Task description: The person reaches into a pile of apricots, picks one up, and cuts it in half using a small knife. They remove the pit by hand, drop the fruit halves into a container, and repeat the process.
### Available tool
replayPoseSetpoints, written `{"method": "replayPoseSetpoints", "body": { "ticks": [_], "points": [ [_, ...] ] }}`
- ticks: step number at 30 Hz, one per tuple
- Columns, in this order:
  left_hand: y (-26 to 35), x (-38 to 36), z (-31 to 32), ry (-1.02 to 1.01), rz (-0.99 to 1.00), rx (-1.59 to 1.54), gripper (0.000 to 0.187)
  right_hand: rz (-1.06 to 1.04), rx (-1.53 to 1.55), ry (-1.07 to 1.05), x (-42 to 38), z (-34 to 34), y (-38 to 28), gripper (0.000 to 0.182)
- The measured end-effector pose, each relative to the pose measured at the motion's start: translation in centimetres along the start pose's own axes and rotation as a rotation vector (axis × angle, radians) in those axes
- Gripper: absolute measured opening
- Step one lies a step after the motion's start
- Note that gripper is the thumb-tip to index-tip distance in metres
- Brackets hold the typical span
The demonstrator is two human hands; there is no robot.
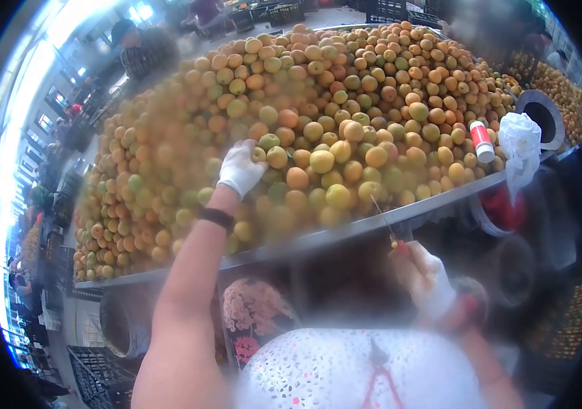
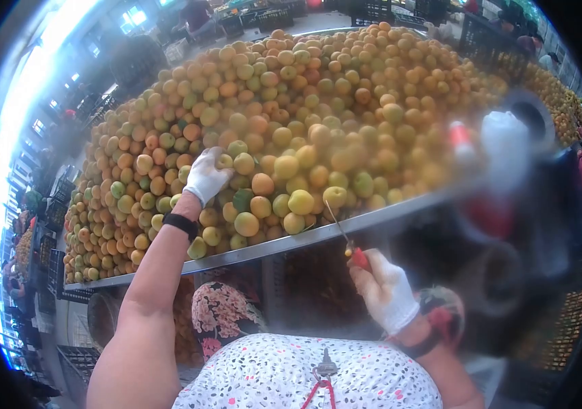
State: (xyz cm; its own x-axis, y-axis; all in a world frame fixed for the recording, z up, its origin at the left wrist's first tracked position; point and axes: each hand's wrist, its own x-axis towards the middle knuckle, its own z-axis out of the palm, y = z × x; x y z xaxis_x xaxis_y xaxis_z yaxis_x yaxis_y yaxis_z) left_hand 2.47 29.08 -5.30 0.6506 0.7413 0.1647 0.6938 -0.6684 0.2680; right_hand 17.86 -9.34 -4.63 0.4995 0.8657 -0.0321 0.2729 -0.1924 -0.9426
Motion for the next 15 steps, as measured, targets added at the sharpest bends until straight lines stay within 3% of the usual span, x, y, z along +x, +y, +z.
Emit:
{"method": "replayPoseSetpoints", "body": {
  "ticks": [1, 3, 4, 6, 8, 10, 12, 15],
  "points": [
    [0.3, -0.7, -0.5, -0.001, 0.0, 0.003, 0.057, 0.0, 0.003, 0.0, 0.1, 0.0, 0.3, 0.014],
    [2.2, -3.3, -2.3, 0.014, -0.095, -0.8, 0.053, 0.03, 0.296, -0.025, -0.2, 0.1, 1.2, 0.016],
    [3.5, -4.9, -3.3, 0.003, -0.097, -0.8, 0.053, 0.04, 0.299, -0.021, -0.4, 0.0, 0.7, 0.016],
    [6.4, -8.5, -5.1, -0.175, 0.026, -1.387, 0.048, 0.022, 0.25, -0.049, -0.6, -0.2, -1.3, 0.016],
    [8.7, -12.0, -5.5, -0.292, -0.04, -1.523, 0.05, -0.04, 0.192, -0.043, -1.4, 0.1, -2.4, 0.015],
    [10.9, -14.9, -5.0, -0.352, -0.079, -1.696, 0.056, -0.025, 0.352, -0.08, -2.5, 0.7, -3.8, 0.014],
    [12.4, -16.7, -4.6, -0.525, -0.007, -1.923, 0.06, -0.085, 0.27, -0.048, -3.7, 1.2, -5.1, 0.014],
    [15.4, -19.6, -5.8, -0.377, -0.05, -1.804, 0.066, -0.366, 0.155, 0.036, -5.0, 2.4, -4.9, 0.016]
  ]
}}
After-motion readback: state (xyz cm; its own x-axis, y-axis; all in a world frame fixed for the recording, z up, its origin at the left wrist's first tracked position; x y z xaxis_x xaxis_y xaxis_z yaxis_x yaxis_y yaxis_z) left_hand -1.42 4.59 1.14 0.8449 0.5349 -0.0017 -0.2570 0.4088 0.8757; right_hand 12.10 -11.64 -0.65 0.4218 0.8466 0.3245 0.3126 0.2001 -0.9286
